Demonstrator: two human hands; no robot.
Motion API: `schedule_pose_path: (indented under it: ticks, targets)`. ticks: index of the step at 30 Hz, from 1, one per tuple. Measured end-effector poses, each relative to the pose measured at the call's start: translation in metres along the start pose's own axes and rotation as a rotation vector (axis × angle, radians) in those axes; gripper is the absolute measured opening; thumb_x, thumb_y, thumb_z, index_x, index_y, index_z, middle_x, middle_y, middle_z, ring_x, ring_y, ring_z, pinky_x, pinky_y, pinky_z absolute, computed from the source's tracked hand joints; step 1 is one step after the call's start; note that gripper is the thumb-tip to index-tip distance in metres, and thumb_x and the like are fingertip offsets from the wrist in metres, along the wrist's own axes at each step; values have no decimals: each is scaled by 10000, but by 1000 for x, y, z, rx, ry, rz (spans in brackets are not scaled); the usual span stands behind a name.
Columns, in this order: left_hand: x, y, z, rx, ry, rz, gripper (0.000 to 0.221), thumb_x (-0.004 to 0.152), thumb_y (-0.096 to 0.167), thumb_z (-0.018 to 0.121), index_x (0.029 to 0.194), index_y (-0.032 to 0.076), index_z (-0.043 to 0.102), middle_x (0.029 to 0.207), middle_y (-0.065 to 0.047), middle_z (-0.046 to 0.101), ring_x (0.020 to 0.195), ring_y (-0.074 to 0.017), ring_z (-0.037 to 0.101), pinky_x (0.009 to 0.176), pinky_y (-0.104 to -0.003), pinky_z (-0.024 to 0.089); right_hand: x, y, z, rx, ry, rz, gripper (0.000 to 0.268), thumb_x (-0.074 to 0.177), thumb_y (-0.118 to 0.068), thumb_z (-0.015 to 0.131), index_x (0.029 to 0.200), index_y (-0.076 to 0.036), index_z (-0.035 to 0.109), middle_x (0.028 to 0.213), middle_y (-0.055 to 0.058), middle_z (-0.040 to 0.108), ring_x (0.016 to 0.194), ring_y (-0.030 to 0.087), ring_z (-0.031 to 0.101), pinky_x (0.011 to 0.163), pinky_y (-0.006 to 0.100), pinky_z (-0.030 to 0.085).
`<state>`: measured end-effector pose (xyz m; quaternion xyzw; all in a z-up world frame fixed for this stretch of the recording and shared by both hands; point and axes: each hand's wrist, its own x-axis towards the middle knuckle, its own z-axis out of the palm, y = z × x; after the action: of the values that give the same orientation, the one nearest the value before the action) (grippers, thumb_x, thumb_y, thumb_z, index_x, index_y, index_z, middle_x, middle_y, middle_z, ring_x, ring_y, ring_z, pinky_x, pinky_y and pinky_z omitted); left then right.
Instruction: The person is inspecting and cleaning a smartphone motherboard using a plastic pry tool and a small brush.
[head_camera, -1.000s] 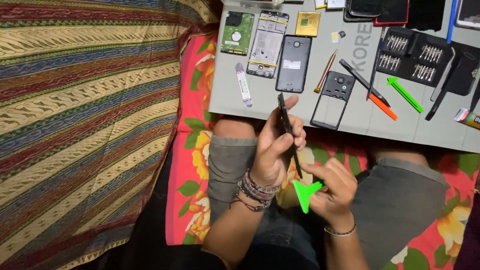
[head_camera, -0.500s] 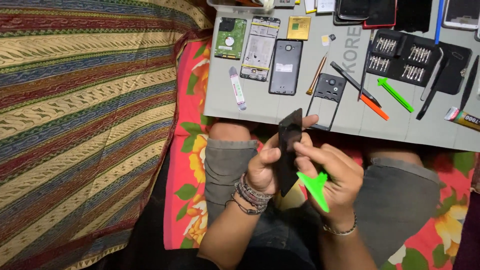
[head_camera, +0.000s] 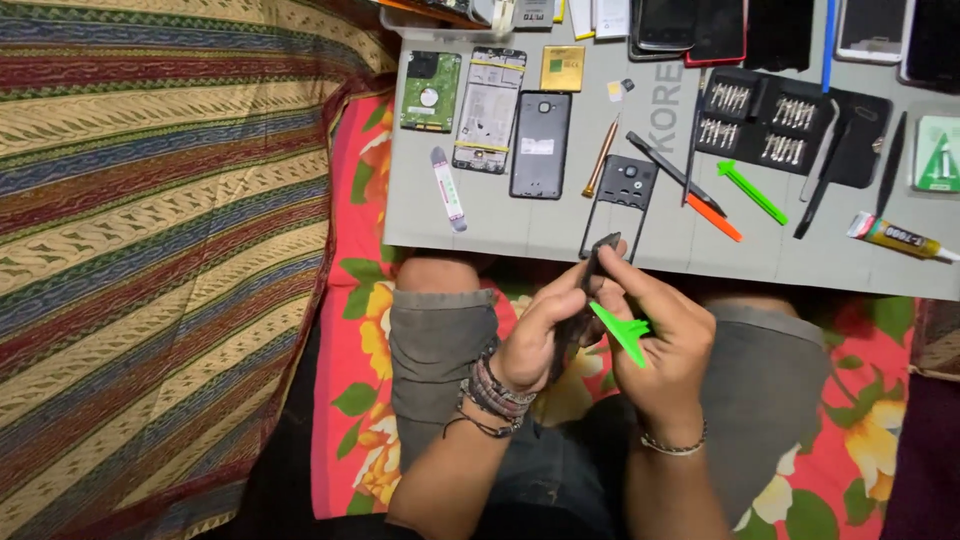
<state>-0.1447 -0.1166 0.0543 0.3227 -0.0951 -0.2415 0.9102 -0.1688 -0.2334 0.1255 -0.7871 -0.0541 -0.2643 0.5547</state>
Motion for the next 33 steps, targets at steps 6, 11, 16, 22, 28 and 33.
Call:
schedule_pose_path:
  ticks: [6, 11, 16, 22, 28, 33]
  targets:
    - [7, -11, -7, 41, 35, 0, 617, 971, 239, 516, 1500, -65, 422, 1078, -154, 614, 822, -135, 550, 618, -200, 387, -3, -3, 2, 24, 54, 62, 310, 950, 53, 678, 1258, 26, 708, 847, 208, 738, 766, 99, 575, 627, 368, 550]
    - [7, -20, -5, 54, 58, -18, 624, 971, 235, 534, 1506, -69, 430, 1134, -156, 613, 875, -129, 565, 654, -206, 429, -3, 4, 1, 88, 67, 86, 329, 928, 69, 679, 1255, 46, 695, 625, 143, 663, 533, 152, 641, 554, 314, 538]
    - [6, -17, 1, 129, 53, -14, 637, 975, 211, 565, 1539, -34, 398, 1091, -148, 633, 901, -156, 593, 690, -213, 442, -8, 5, 3, 91, 114, 93, 327, 917, 57, 680, 1244, 50, 698, 544, 109, 598, 467, 150, 589, 529, 309, 527]
    - [10, -24, 31, 310, 209, 193, 647, 965, 55, 649, 1528, -22, 340, 1235, -111, 607, 1118, -135, 580, 974, -298, 521, -25, 10, -5, 9, 231, 100, 279, 909, -42, 707, 1175, 35, 744, 504, 30, 480, 542, 69, 475, 517, 268, 448]
    - [6, -26, 57, 402, 151, 239, 755, 890, 119, 766, 1509, -9, 353, 1240, -137, 619, 1149, -153, 595, 1008, -328, 530, -45, 18, -27, 24, 286, 161, 325, 863, -212, 788, 1070, 37, 761, 464, 36, 505, 502, 66, 462, 498, 252, 416]
    - [0, -27, 70, 400, 145, 238, 783, 928, 216, 732, 1544, -6, 302, 1251, -117, 588, 1180, -149, 567, 1041, -347, 511, -49, 15, -29, 65, 330, 173, 390, 881, -314, 768, 1041, 41, 761, 462, 7, 485, 521, 50, 443, 505, 234, 403]
